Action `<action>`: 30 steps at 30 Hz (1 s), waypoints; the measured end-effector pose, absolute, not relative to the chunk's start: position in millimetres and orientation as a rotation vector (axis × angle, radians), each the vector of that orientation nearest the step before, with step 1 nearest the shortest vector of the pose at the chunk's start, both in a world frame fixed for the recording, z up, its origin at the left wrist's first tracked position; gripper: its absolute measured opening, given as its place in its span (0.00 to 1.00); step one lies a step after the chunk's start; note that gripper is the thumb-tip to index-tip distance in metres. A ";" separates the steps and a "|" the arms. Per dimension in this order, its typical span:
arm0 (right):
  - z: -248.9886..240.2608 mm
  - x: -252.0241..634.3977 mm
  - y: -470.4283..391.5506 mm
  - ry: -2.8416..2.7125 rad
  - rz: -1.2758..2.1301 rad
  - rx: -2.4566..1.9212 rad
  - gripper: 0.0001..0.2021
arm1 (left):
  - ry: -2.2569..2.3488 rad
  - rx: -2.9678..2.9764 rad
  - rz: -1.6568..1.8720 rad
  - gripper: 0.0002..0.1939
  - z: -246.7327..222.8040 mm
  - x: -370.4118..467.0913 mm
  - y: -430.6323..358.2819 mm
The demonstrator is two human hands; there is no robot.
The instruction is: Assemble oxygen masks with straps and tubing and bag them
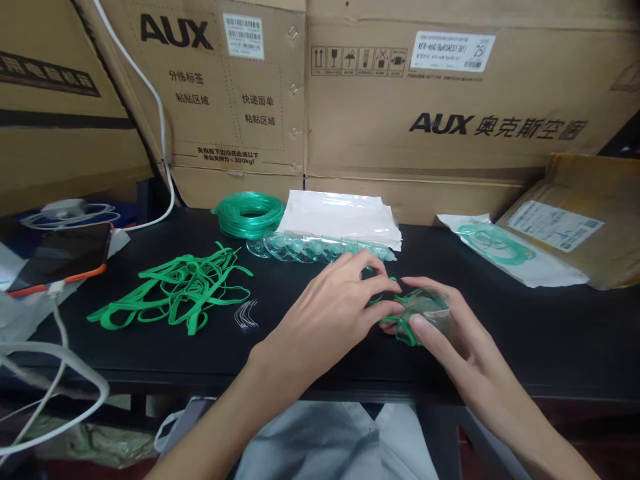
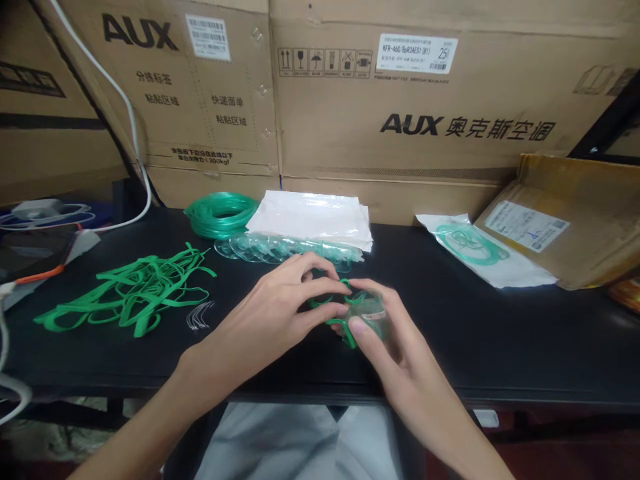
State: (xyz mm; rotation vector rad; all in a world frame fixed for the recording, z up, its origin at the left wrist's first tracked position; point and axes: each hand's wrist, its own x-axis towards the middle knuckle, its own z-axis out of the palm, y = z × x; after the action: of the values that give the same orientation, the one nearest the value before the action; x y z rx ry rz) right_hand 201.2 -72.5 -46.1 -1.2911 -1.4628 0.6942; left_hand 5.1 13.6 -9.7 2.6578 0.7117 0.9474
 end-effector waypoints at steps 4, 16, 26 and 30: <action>-45.8 202.8 -73.5 -1.531 0.708 -1.302 0.21 | 0.678 2.769 0.927 0.09 -10.9 5.7 11.7; -52.2 200.1 -67.0 -1.302 0.782 -1.269 0.20 | 0.870 2.548 1.099 0.08 -0.8 -14.1 25.6; -46.3 200.8 -72.5 -1.360 0.729 -1.382 0.23 | 0.600 2.471 0.833 0.10 -7.1 5.3 11.6; -46.5 197.9 -72.6 -1.381 0.799 -1.313 0.22 | 0.559 2.551 0.846 0.14 -7.0 -0.7 17.3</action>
State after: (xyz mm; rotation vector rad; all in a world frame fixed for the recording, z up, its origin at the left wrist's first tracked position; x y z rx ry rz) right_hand 197.9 -72.6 -46.5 -1.3130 -1.3807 0.7985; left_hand -0.7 17.3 -7.0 2.5515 0.5585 0.8463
